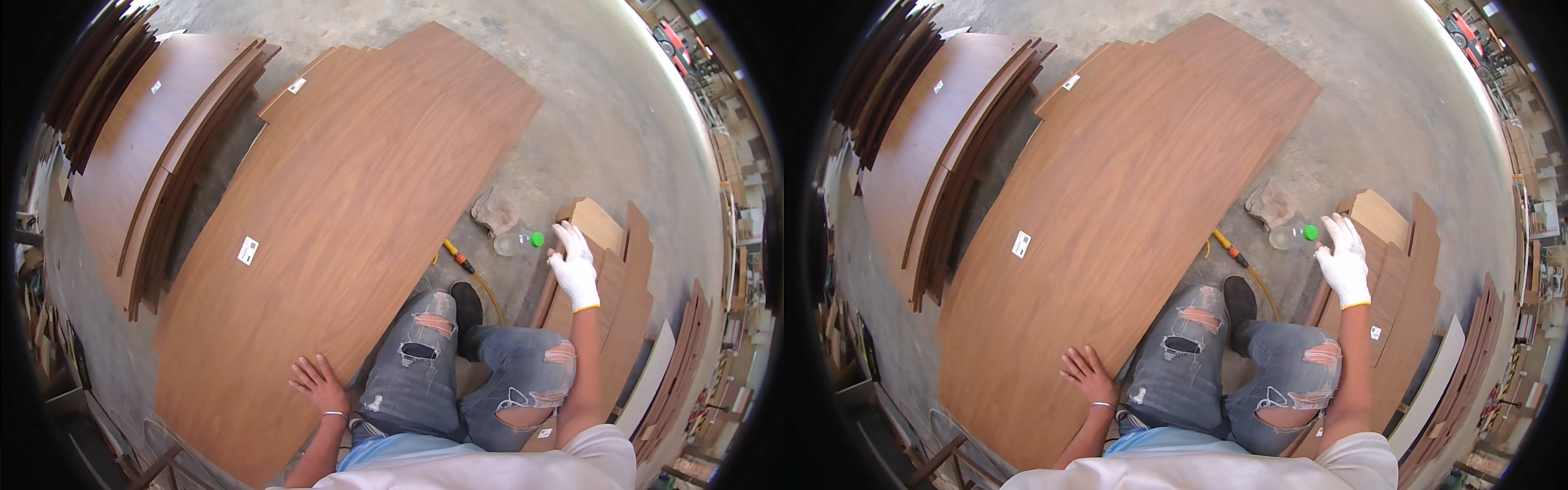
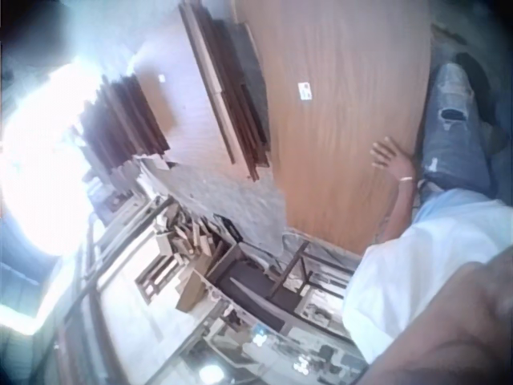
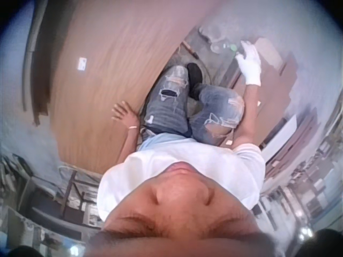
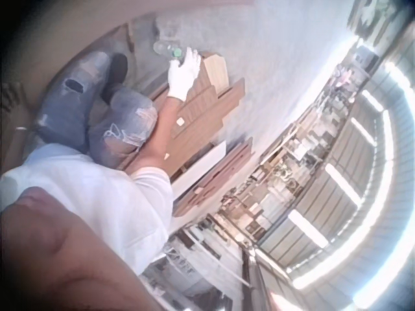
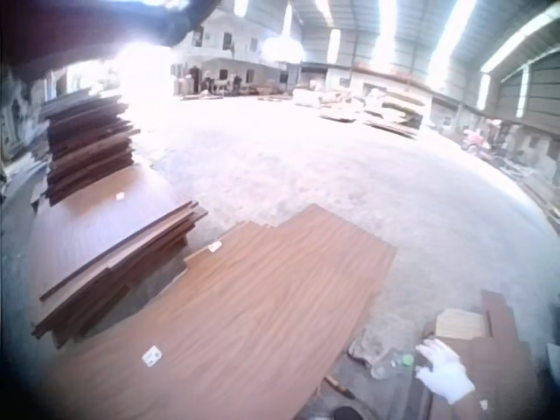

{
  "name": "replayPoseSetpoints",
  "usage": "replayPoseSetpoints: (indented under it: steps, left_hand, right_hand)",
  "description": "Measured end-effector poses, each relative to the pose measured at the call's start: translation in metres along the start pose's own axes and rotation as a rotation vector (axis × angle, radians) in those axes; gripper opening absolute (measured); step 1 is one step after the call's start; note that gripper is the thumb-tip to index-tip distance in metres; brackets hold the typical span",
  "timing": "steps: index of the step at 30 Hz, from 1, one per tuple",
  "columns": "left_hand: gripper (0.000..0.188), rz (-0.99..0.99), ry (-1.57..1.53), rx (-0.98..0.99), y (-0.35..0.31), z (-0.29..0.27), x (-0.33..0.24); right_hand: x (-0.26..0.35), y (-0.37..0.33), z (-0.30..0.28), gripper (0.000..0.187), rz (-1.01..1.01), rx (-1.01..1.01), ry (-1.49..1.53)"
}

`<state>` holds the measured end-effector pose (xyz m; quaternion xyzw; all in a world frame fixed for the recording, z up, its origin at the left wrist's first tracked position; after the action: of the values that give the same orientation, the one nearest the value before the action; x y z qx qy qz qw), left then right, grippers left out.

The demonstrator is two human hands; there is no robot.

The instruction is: The person wipes a large wooden panel with a cloth, then sprays it with a liquid from a spray gun and continues wiping. The person repeats this process on several wooden panels, moving them aside after cleaning.

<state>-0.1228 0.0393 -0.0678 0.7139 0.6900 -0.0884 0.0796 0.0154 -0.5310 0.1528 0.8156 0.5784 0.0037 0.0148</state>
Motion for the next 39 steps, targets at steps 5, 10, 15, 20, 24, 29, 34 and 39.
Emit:
replayPoseSetpoints:
  steps: [5,10,15,20,24,29,34,39]
  left_hand:
    - [0.088,-0.023,-0.025,-0.007,0.000,-0.003,0.002]
    - [0.085,-0.049,-0.035,0.027,-0.001,-0.010,0.000]
    - [0.081,-0.043,-0.078,0.064,0.002,-0.011,-0.018]
    - [0.083,-0.021,-0.033,0.024,-0.001,-0.013,-0.010]
    - [0.082,-0.010,-0.019,-0.004,0.001,-0.009,-0.008]
    - [0.082,0.010,0.036,0.004,0.000,0.000,0.001]
    - [0.075,-0.078,-0.043,0.167,0.003,0.004,-0.002]
    - [0.077,-0.096,-0.054,0.218,0.005,-0.013,-0.001]
  right_hand:
    - [0.048,0.036,0.034,0.049,-0.054,0.260,0.228]
    - [0.062,0.067,0.168,0.053,-0.042,0.438,0.024]
    - [0.073,0.060,0.266,0.060,-0.028,0.518,0.205]
    - [0.164,0.014,0.291,0.042,0.247,1.077,1.279]
    - [0.183,-0.002,0.279,0.046,0.318,1.273,1.373]
    - [0.201,0.000,0.271,0.055,0.480,1.378,1.437]
    - [0.200,0.003,0.279,0.051,0.349,1.058,1.324]
    - [0.208,-0.004,0.263,0.052,0.442,1.063,1.389]
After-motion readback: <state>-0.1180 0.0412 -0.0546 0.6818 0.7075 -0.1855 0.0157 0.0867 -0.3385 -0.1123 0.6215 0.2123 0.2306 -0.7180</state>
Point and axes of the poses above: each hand's wrist, its own y-axis towards the middle knuckle, its own z-axis out of the palm, x = y × z, the point moved 9 cm from there along y, towards the middle knuckle, and after that the axes turned 12 degrees about -y, right-handed, at the moved point
